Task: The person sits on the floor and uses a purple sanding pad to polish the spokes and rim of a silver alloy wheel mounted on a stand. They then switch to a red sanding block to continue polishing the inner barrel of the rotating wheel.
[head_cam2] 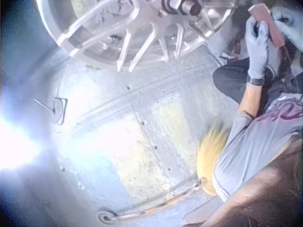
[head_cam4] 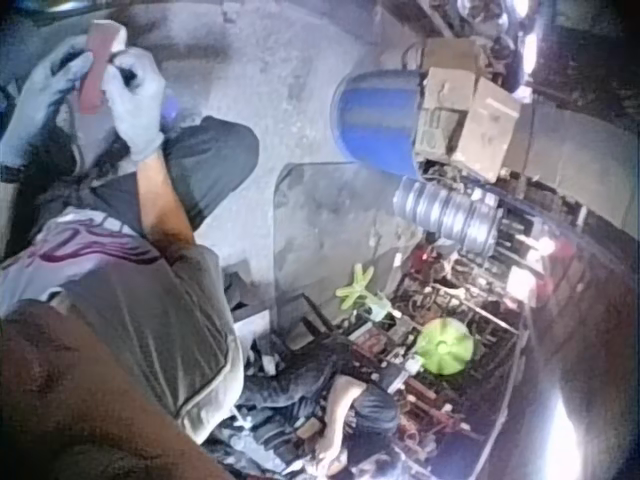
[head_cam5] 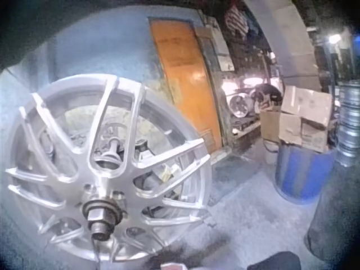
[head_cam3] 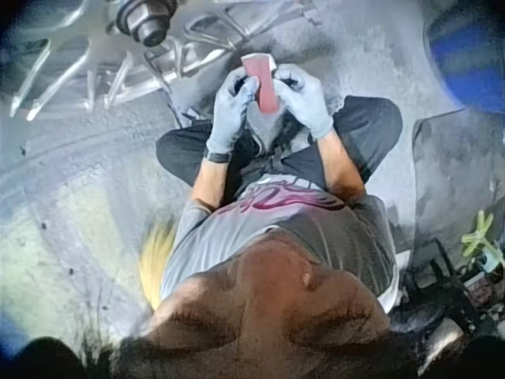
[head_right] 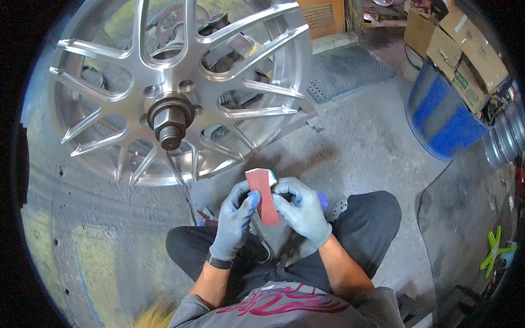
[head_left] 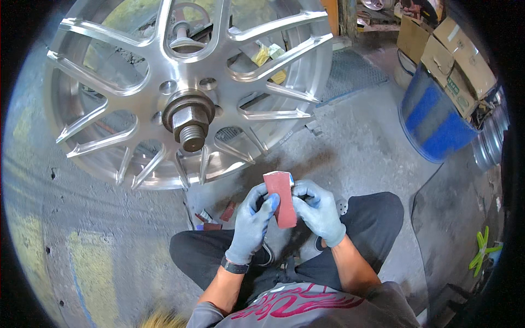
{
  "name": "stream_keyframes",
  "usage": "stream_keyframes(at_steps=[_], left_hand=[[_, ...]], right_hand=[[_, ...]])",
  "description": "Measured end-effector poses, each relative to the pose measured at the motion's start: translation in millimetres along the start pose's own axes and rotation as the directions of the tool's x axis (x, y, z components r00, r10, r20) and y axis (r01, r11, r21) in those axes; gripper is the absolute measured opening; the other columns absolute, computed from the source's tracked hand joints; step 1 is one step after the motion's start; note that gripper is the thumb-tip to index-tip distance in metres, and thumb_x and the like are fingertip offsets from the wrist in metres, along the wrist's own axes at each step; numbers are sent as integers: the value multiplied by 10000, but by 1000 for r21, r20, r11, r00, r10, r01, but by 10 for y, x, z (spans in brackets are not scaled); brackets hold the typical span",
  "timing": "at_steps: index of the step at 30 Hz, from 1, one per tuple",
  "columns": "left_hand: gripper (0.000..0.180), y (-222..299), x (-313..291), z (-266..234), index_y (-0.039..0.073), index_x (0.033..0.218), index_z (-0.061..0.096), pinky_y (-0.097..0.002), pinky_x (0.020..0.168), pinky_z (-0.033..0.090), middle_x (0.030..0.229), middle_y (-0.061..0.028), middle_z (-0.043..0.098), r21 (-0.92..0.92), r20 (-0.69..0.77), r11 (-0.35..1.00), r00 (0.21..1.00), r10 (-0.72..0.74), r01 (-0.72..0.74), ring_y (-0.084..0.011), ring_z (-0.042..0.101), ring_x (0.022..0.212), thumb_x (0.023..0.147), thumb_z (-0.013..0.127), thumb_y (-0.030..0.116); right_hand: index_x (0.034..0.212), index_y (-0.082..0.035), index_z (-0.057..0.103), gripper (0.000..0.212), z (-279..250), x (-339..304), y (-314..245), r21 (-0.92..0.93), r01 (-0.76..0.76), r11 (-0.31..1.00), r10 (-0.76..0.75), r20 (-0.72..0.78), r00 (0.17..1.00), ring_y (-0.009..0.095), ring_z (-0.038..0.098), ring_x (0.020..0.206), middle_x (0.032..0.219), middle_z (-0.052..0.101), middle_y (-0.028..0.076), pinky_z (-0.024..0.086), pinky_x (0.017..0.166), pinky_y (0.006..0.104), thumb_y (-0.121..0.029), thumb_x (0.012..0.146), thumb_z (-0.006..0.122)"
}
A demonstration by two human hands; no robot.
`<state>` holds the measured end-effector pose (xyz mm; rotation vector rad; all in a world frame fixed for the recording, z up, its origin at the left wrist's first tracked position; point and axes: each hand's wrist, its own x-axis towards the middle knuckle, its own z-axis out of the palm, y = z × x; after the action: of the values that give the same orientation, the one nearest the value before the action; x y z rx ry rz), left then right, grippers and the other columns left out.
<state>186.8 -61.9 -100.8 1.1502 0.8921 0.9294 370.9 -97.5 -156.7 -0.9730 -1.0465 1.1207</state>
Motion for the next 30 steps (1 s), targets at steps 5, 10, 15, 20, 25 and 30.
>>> stream_keyframes(at_steps=[5,10,15,20,25,30], left_hand=[[343,-24,32,43,-16,1330,679,-281,993,517,1227,-36,732,111,-61,991,995,81,-74,-98,647,1116,1065,730,196],[265,-58,-1,29,-11,1246,723,-278,900,543,1091,-37,767,185,-139,975,978,152,-126,-89,674,982,1048,734,165],[228,-97,-10,-16,-7,1165,751,-300,765,540,962,-77,758,360,-71,919,978,198,-160,-94,642,819,1002,764,151],[251,-59,-35,-102,-10,1200,740,-337,810,561,1015,-94,760,277,-102,928,953,284,-247,-133,681,888,1039,731,182],[218,56,-113,-227,-33,1145,725,-346,871,553,1023,-154,739,445,-95,860,941,325,-252,-187,696,937,1035,672,148],[178,64,-249,-333,-13,1132,719,-403,856,558,1025,-206,726,469,-146,862,946,289,-191,-355,717,933,1008,662,102]], right_hand=[[1298,19,664,260,126,23,-81,188,-86,978,99,-56,994,132,671,1067,1168,706,86,547,945,297,-52,1050,695],[1432,27,605,358,153,44,-194,282,-22,959,62,-136,989,117,664,1093,1288,704,106,556,934,296,-84,1096,661],[1268,50,725,226,102,48,-161,51,-131,990,133,-42,990,117,692,1067,1167,772,78,549,956,290,-74,1086,678],[1257,41,728,223,254,135,-160,65,-97,993,99,-28,995,110,683,1054,1167,765,68,539,950,287,-66,1065,695],[1219,29,725,221,327,58,-174,95,-124,988,122,24,992,106,668,1038,1146,754,56,526,943,290,-106,1044,730],[1190,31,738,218,186,196,-532,-240,-40,970,73,128,989,133,690,997,1113,764,96,549,885,307,-140,1060,699]])
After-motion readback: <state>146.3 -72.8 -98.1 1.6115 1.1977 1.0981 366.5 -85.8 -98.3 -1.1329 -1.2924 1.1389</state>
